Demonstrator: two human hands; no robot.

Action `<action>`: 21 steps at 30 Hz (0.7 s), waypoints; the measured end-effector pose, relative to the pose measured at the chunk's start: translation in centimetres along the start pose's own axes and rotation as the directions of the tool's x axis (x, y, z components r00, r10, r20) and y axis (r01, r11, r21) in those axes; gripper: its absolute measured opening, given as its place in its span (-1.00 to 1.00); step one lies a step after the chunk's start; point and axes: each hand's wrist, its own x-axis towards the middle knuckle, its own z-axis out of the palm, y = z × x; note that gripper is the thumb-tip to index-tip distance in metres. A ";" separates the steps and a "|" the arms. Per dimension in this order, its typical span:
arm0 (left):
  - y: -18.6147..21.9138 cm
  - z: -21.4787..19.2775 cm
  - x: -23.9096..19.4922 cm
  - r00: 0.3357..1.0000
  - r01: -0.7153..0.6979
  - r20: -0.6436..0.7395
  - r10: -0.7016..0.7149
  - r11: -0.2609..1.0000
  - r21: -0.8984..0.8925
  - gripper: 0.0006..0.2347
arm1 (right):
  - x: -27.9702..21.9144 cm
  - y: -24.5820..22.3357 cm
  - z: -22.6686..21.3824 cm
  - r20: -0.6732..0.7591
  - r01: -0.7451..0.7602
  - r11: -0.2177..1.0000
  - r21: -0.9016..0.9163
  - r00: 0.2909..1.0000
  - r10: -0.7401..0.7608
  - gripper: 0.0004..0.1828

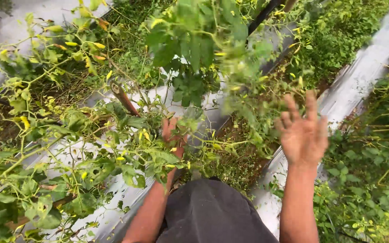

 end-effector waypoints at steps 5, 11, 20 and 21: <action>-1.2 2.3 2.0 0.999 -0.042 -0.002 0.044 0.962 0.269 -0.82 | -2.5 3.4 3.3 -0.279 -0.209 0.372 -0.904 0.950 -0.143 -0.64; 0.9 2.5 0.9 0.942 -0.262 0.237 0.238 0.080 0.962 -0.89 | -3.9 2.6 6.5 0.150 0.100 -0.192 -0.976 0.951 -0.271 -0.78; -0.6 2.0 1.0 0.930 -0.363 0.252 0.267 0.574 0.734 -0.34 | -2.5 9.7 8.1 0.047 0.112 -0.360 -0.926 0.982 0.184 -0.69; -0.5 1.9 0.6 0.930 -0.365 0.257 0.263 0.577 0.730 -0.34 | -2.2 10.2 6.7 0.044 0.107 -0.364 -0.925 0.983 0.178 -0.69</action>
